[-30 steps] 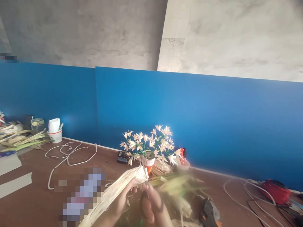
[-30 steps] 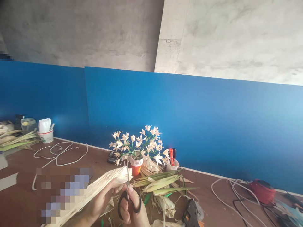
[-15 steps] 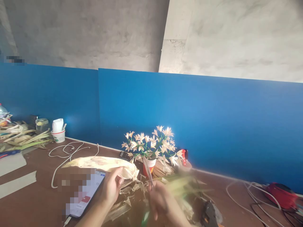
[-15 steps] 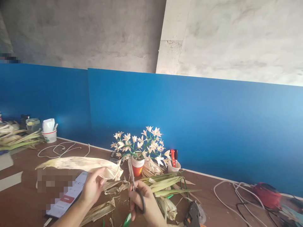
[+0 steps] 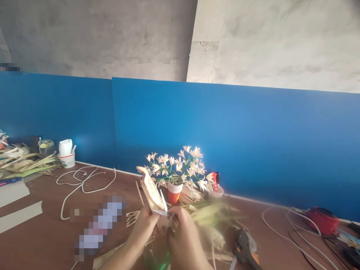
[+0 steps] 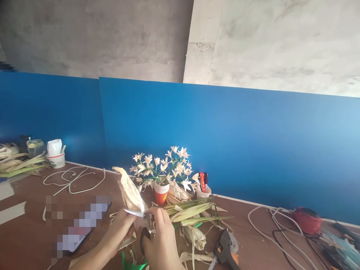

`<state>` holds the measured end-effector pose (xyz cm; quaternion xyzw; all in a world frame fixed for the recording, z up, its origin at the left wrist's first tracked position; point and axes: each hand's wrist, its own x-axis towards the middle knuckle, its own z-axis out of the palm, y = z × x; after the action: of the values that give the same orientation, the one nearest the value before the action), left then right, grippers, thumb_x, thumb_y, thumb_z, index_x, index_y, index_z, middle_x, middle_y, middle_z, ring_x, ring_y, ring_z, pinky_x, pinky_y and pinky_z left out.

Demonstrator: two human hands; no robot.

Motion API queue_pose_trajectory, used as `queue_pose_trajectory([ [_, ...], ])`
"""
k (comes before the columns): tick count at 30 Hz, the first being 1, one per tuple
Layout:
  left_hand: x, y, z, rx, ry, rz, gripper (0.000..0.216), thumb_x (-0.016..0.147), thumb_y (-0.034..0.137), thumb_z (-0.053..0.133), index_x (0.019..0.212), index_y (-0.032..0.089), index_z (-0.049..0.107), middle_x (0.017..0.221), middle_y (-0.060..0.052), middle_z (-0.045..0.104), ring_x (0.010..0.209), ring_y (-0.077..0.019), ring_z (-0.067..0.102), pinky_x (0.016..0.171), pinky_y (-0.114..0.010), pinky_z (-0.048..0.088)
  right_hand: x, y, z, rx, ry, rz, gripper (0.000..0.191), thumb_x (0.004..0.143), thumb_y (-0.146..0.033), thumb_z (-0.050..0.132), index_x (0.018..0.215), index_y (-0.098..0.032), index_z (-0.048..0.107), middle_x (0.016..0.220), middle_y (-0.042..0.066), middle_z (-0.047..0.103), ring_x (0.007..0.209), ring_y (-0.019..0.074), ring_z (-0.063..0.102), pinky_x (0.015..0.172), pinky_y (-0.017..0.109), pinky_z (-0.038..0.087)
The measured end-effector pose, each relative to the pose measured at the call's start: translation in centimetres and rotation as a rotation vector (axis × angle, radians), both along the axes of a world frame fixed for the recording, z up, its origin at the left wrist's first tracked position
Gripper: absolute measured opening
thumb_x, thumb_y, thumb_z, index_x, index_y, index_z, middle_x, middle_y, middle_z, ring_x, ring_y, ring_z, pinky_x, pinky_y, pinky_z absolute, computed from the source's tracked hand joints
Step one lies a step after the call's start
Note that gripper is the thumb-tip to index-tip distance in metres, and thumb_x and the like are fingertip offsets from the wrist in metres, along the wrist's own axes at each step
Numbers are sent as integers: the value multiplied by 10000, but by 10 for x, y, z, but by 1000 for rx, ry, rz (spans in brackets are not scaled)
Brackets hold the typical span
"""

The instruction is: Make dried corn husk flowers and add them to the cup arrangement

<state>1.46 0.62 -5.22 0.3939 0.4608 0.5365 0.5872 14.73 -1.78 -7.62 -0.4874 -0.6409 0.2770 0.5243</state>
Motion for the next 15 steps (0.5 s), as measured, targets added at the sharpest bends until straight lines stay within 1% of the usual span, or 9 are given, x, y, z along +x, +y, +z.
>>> queue_pose_trajectory([
  [2, 2, -6, 0, 20, -21, -59, 211, 617, 328, 740, 564, 172, 608, 350, 81, 420, 299, -61, 307, 354, -196, 181, 1, 2, -3, -64, -70, 25, 423, 570, -11, 519, 911, -239, 624, 800, 7, 648, 718, 180, 561, 658, 263, 409],
  [4, -1, -12, 0, 19, -47, -94, 231, 608, 366, 761, 613, 161, 652, 392, 45, 504, 325, -86, 396, 362, -203, 254, 3, 4, -1, -104, -56, 40, 333, 626, -37, 502, 885, -220, 604, 727, 2, 649, 645, 165, 559, 603, 248, 405],
  [5, -3, -14, 0, 13, -60, -96, 254, 592, 382, 775, 642, 156, 670, 432, 20, 560, 363, -111, 466, 384, -212, 315, 5, 4, 2, -102, -34, 37, 300, 650, -50, 499, 881, -213, 599, 713, 3, 651, 637, 164, 564, 598, 245, 409],
  [7, -11, -16, 0, -16, -83, -62, 303, 543, 388, 807, 689, 151, 687, 556, -33, 666, 513, -184, 612, 495, -253, 452, 10, 4, 9, -69, -4, 12, 269, 691, -84, 508, 913, -202, 603, 732, 14, 663, 661, 172, 584, 607, 245, 424],
  [9, -21, -15, 1, -98, -83, 12, 328, 525, 372, 816, 721, 144, 686, 680, -65, 724, 676, -234, 680, 612, -282, 511, 16, 3, 17, -28, 2, -53, 237, 730, -133, 519, 940, -194, 608, 754, 26, 669, 677, 180, 594, 598, 245, 430],
  [12, -37, -6, -1, -167, -105, 167, 345, 535, 340, 801, 787, 160, 648, 724, -41, 731, 704, -216, 687, 614, -266, 517, 26, 3, 25, -22, -6, -183, 184, 769, -217, 534, 934, -191, 611, 754, 35, 672, 670, 187, 598, 563, 245, 431],
  [13, -41, -1, -2, -172, -105, 205, 337, 547, 328, 793, 796, 174, 626, 699, -13, 718, 655, -188, 676, 565, -239, 498, 29, 3, 27, -25, -8, -219, 187, 764, -235, 549, 935, -192, 610, 747, 34, 670, 668, 189, 601, 554, 245, 432],
  [14, -45, 5, -3, -173, -83, 231, 315, 564, 324, 783, 778, 183, 601, 606, 26, 674, 546, -145, 631, 481, -200, 442, 32, 4, 28, -22, -8, -249, 199, 751, -245, 570, 940, -193, 608, 751, 34, 671, 677, 192, 605, 554, 245, 437],
  [15, -49, 11, -5, -186, -51, 269, 298, 564, 324, 778, 712, 192, 556, 456, 81, 558, 391, -96, 513, 383, -170, 328, 35, 5, 29, -11, -7, -275, 212, 738, -252, 591, 940, -193, 606, 760, 36, 673, 688, 195, 609, 561, 247, 446],
])
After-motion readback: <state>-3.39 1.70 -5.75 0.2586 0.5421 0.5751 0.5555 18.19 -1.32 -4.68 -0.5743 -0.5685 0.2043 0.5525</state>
